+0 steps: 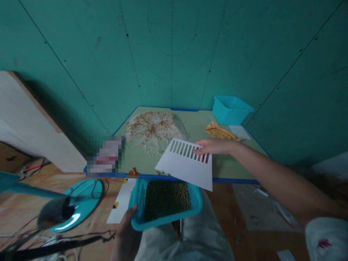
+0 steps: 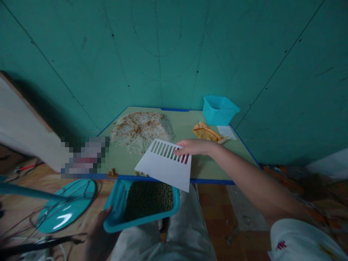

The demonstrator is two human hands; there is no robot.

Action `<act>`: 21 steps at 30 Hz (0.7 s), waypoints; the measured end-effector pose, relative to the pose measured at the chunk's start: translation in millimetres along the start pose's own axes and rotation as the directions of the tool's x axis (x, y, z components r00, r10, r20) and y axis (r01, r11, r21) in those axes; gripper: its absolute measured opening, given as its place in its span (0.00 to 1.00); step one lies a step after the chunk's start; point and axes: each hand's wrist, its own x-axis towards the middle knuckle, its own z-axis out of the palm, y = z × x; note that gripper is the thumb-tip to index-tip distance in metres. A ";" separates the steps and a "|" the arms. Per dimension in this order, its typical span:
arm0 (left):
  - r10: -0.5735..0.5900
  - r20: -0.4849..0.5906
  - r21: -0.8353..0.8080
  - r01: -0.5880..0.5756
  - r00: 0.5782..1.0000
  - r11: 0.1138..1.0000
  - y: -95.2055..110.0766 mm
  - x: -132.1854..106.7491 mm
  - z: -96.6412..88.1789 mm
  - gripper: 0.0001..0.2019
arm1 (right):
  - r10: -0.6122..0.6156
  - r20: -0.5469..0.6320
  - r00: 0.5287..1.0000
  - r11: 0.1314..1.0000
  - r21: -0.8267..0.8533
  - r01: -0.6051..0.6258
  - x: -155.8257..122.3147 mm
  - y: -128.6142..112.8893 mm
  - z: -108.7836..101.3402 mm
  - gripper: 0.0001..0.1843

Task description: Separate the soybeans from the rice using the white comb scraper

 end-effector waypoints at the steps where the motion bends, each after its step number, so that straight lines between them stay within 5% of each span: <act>1: 0.017 0.007 0.006 -0.017 1.000 1.000 0.5 0.0 -0.5 0.27 | 0.001 0.016 1.000 1.000 0.010 -0.001 1.7 -0.4 0.7 0.16; 6: 0.007 0.080 -0.033 -0.005 0.997 0.999 2.3 4.8 -7.8 0.25 | -0.001 0.075 0.997 1.000 -0.002 0.001 6.8 -5.3 5.9 0.13; 12: 0.064 0.025 -0.063 -0.062 0.998 0.996 2.1 6.8 -7.4 0.25 | -0.041 0.098 0.994 0.971 -0.231 0.063 -0.3 -27.3 9.2 0.12; 17: 0.069 0.008 -0.094 -0.068 0.998 0.993 -1.5 5.7 -10.0 0.24 | -0.176 -0.042 0.983 0.915 -0.375 0.148 -10.4 -62.1 -6.7 0.14; 21: 0.109 -0.072 -0.033 -0.112 0.991 0.993 -3.3 3.4 -12.3 0.19 | -0.336 -0.177 0.925 0.851 -0.479 0.218 -8.6 -87.4 -25.7 0.13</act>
